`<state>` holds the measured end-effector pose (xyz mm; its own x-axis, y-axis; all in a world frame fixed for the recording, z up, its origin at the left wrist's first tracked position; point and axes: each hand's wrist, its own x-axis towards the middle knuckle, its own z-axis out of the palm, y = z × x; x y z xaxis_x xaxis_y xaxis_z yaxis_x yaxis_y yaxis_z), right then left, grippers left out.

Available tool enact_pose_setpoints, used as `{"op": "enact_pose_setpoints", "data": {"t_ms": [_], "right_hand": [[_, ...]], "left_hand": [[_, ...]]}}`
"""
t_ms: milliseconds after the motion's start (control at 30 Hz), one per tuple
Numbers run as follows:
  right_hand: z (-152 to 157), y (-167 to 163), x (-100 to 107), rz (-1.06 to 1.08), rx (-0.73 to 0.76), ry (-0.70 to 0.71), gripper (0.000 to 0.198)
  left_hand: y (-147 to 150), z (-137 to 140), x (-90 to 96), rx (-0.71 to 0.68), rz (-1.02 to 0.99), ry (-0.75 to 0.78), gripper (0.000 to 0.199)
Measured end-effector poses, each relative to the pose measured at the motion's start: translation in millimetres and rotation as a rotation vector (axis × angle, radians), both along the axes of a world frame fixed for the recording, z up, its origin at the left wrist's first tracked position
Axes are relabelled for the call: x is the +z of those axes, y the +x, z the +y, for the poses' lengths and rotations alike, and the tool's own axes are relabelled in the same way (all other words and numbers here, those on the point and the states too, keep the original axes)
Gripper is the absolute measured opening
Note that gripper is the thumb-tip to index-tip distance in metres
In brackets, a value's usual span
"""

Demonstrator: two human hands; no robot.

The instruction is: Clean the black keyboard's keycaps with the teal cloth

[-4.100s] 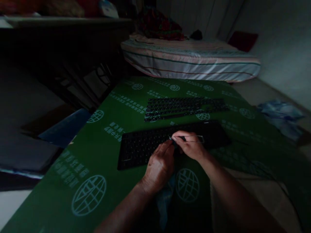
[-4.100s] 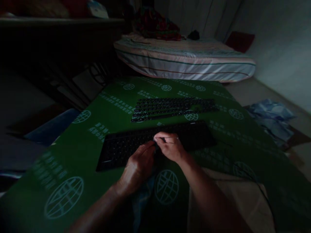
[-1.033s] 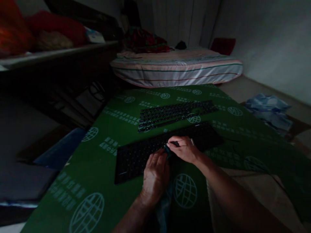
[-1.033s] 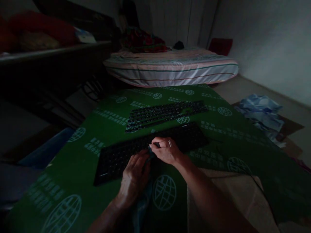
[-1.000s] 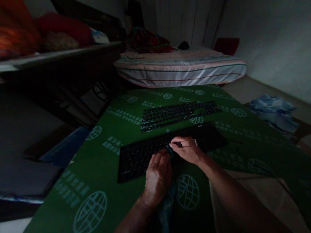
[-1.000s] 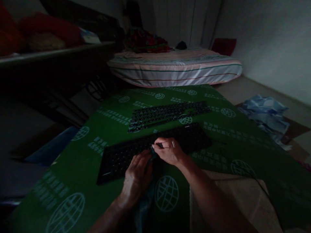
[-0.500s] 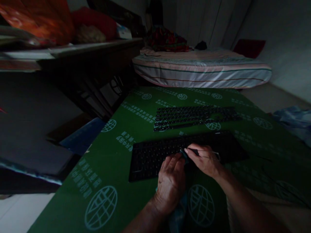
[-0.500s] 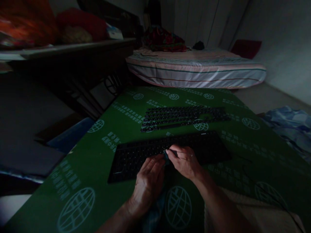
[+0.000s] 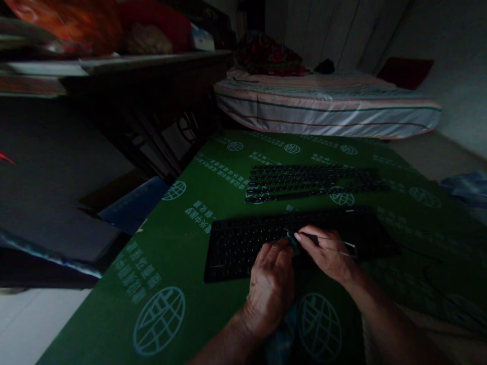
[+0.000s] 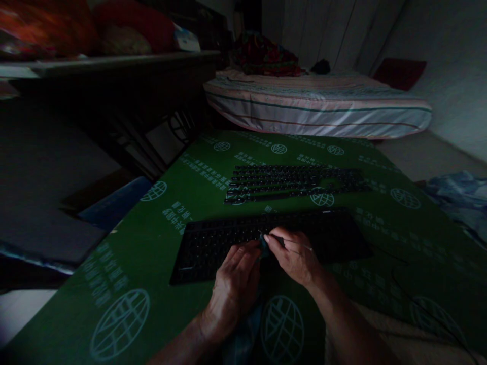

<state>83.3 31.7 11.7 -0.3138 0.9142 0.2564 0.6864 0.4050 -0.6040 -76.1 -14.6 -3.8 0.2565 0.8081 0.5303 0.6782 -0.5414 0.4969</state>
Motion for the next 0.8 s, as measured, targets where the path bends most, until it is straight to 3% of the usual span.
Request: {"op": "enact_pose_setpoints", "data": {"t_ms": [400, 800], "right_hand": [[1, 4, 4, 0.010, 0.050, -0.110, 0.030], [-2, -1, 4, 0.005, 0.136, -0.088, 0.031]], "left_hand": [[-1, -2, 7.1, -0.035, -0.018, -0.058, 0.023], [-7, -2, 13.8, -0.007, -0.017, -0.036, 0.023]]}}
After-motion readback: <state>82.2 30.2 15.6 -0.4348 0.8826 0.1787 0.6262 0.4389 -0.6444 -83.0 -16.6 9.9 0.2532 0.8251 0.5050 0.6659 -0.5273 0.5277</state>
